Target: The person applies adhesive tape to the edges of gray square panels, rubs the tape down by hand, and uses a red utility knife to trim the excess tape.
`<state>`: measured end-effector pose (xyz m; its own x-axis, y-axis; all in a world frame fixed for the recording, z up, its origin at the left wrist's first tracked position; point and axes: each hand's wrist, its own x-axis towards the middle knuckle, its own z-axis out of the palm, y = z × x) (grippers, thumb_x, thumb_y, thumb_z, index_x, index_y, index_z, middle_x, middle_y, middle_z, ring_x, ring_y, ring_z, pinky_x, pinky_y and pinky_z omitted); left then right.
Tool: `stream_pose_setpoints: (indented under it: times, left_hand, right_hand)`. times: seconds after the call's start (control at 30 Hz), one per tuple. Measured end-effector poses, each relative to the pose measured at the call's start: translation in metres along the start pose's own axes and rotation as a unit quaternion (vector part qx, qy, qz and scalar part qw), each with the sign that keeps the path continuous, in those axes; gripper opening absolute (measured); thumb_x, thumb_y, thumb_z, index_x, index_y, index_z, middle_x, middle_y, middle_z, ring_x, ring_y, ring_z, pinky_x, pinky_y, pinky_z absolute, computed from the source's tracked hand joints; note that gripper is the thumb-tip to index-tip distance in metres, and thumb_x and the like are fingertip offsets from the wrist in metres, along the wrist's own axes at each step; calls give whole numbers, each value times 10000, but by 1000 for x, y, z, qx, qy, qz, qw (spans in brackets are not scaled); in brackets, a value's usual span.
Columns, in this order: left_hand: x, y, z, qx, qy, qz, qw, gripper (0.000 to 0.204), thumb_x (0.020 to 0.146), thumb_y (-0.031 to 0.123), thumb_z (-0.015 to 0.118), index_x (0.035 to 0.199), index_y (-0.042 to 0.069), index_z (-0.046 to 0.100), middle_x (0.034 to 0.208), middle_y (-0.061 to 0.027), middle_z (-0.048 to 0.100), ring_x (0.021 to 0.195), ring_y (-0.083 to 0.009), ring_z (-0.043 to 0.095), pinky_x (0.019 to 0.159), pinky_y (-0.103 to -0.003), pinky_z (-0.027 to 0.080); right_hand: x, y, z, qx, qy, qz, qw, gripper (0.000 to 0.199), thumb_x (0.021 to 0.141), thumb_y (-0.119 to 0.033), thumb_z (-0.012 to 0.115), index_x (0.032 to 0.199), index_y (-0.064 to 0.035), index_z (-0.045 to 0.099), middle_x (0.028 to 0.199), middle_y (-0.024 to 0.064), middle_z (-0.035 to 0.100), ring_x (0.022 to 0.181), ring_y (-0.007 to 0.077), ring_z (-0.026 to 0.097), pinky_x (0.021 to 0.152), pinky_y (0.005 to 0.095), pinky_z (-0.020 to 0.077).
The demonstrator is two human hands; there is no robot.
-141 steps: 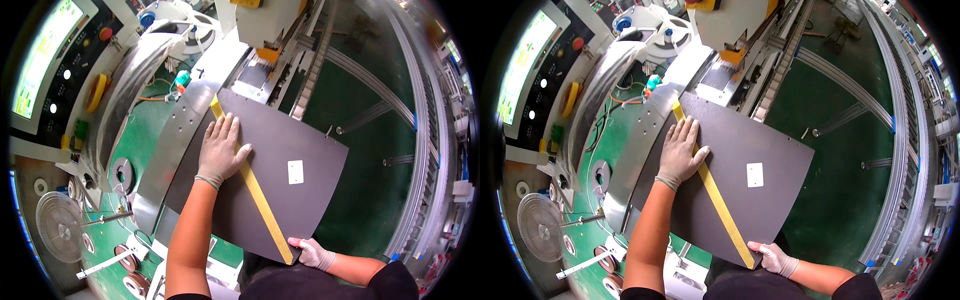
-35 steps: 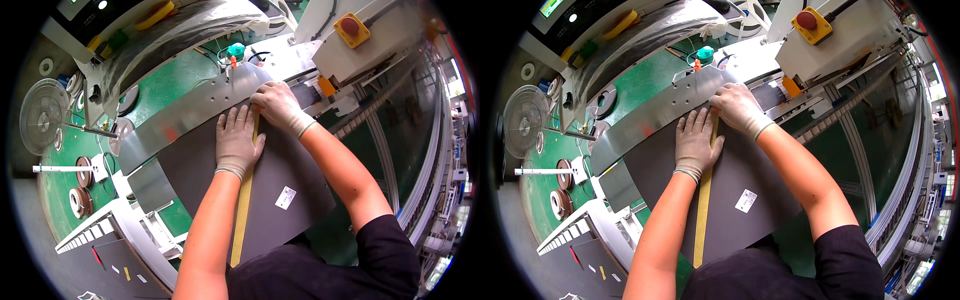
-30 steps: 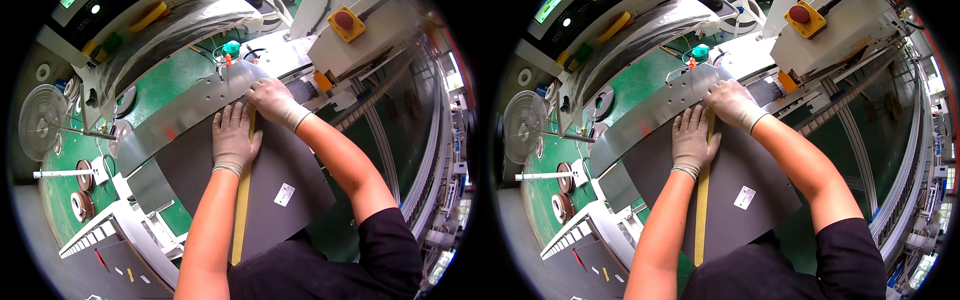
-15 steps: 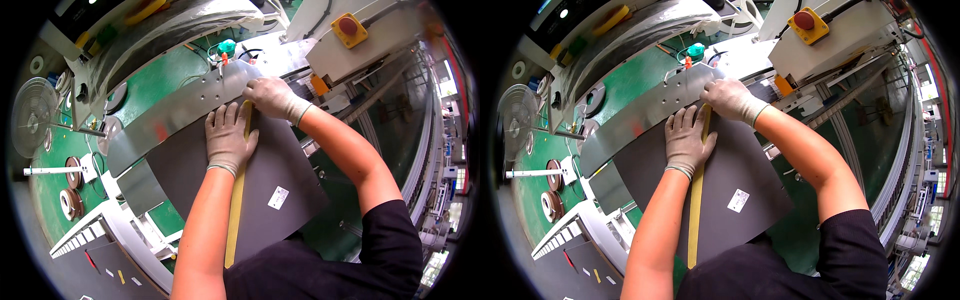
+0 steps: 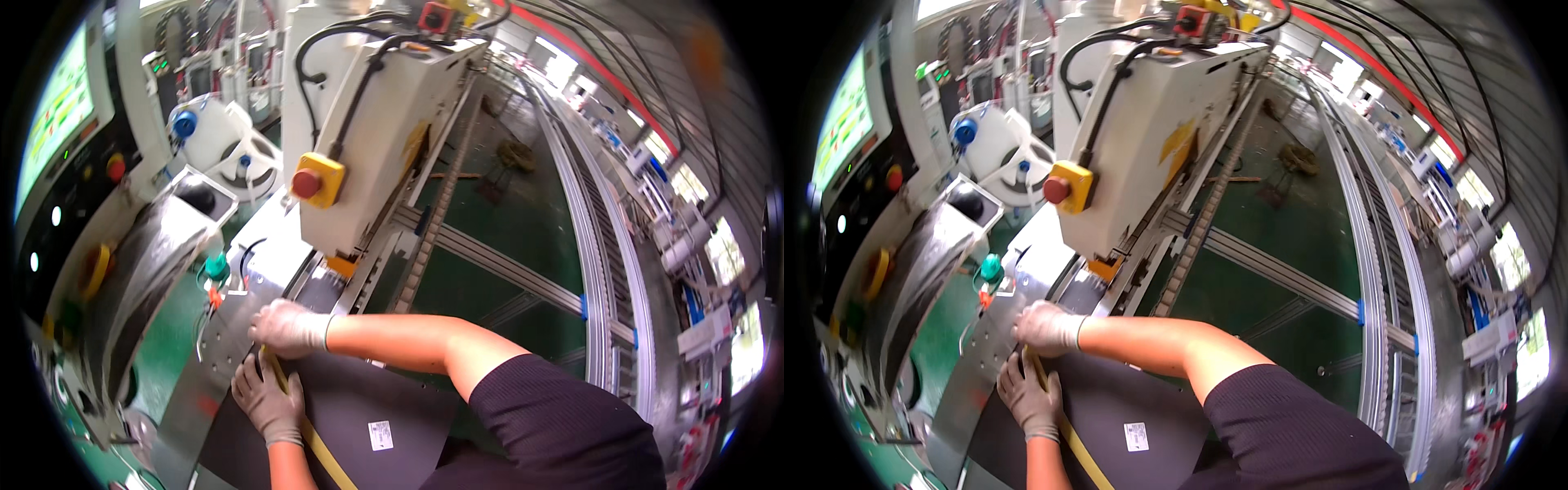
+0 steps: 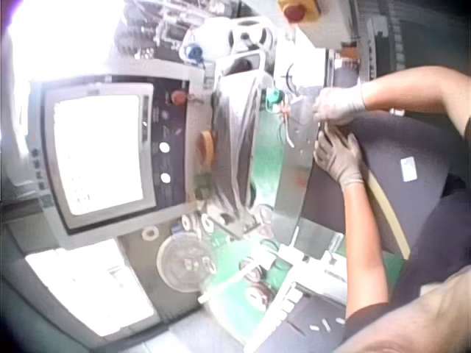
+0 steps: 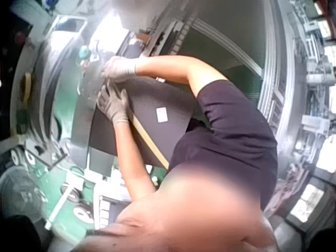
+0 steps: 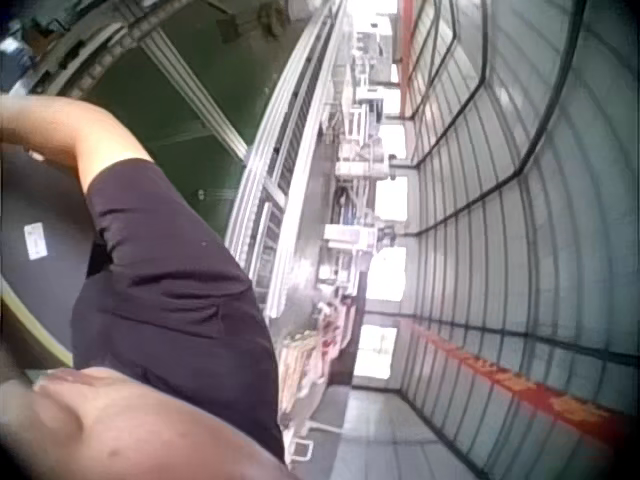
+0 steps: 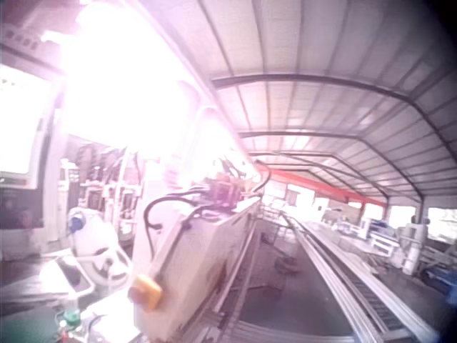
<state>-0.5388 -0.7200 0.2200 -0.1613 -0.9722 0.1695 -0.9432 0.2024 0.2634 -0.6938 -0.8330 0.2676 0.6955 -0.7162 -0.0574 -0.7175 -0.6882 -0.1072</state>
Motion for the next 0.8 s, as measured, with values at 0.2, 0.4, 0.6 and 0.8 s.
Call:
stream_pose_setpoints:
  times: [0.2,0.4,0.6,0.8]
  left_hand:
    - [1,13,7,4,-18,12,1000,689,861,444,653,1445,91,556,1461,-145,493,1394,-352,392,1207,-531,239]
    - [0,-1,14,-16,-28,92,995,600,921,385,594,1427,63,579,1471,-103,547,1404,-322,430,1223,-537,215]
    - [2,-2,18,-15,-23,99,995,552,939,358,567,1387,40,614,1487,-100,564,1407,-305,456,1224,-540,219]
    - [1,-1,19,-24,-4,101,995,530,914,333,600,1360,50,628,1445,-101,594,1385,-308,478,1210,-541,253]
  right_hand:
    - [-23,-5,-7,123,-10,120,985,309,835,-206,680,1078,-17,703,1046,185,716,995,370,726,846,464,590]
    - [-3,-1,-18,95,-121,138,978,372,802,-209,719,1123,-22,718,1087,201,740,1039,351,728,846,456,598]
    - [5,2,-18,76,-141,111,981,302,816,-198,707,1058,-20,741,978,182,755,952,349,746,809,469,603]
    - [26,1,9,138,-199,106,964,235,825,-198,663,912,-21,791,903,172,765,891,308,754,768,442,602]
